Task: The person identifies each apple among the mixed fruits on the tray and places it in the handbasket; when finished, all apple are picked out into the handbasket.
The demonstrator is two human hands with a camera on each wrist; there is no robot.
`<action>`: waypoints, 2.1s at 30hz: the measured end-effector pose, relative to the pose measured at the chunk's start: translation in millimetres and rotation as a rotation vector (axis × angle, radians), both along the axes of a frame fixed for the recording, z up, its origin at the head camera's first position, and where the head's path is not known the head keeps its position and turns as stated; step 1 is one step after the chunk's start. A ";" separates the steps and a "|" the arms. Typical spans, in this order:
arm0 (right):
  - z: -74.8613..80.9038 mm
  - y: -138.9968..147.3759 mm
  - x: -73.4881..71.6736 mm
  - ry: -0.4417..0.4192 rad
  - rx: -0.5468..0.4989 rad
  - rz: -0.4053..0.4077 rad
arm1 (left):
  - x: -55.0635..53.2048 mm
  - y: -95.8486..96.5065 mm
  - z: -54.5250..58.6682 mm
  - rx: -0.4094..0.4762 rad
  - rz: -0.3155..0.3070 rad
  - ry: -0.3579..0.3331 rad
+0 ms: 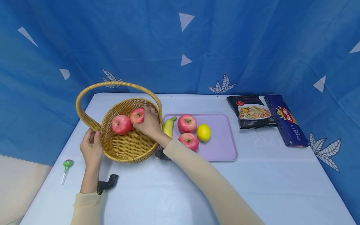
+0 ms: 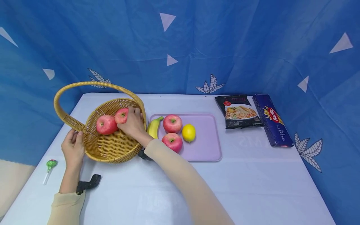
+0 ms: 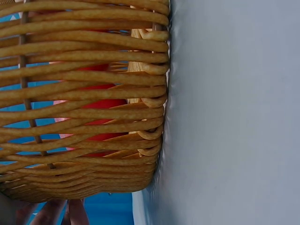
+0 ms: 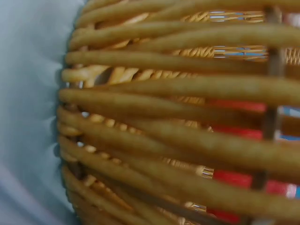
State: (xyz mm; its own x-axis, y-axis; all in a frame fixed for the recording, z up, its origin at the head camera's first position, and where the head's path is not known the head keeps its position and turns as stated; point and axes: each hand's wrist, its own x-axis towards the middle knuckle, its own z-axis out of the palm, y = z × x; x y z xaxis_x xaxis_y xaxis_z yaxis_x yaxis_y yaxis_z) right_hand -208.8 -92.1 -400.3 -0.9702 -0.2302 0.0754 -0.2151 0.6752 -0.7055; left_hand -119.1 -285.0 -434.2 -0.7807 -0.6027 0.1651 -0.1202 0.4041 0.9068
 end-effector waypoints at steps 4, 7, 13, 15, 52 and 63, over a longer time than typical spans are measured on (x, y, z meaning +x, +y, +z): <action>-2.3 -2.2 -2.7 -0.015 0.001 -0.015 | 0.7 0.8 1.0 -0.013 0.002 0.000; -3.0 -3.4 -4.0 -0.030 -0.003 -0.030 | 1.2 1.0 1.4 -0.012 0.002 0.000; -3.2 -4.7 -4.1 -0.062 -0.001 -0.052 | 1.2 1.8 1.8 0.002 0.003 -0.005; -3.0 -4.7 -3.8 -0.068 0.004 -0.056 | 1.4 2.1 1.9 0.000 0.003 -0.003; 1.3 4.8 7.6 0.090 -0.053 0.029 | 0.3 3.7 1.5 -0.017 0.002 0.000; 32.3 45.8 72.6 0.111 -0.187 0.297 | 0.6 3.4 2.2 -0.013 0.007 -0.001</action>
State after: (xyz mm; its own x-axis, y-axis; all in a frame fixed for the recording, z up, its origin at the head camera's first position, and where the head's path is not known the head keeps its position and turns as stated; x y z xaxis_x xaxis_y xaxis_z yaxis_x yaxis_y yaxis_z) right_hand -136.2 -46.3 -368.0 -0.8466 -0.4729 0.2441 -0.4646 0.4330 -0.7724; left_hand -118.5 -281.6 -432.0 -0.7765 -0.6060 0.1726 -0.1235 0.4151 0.9014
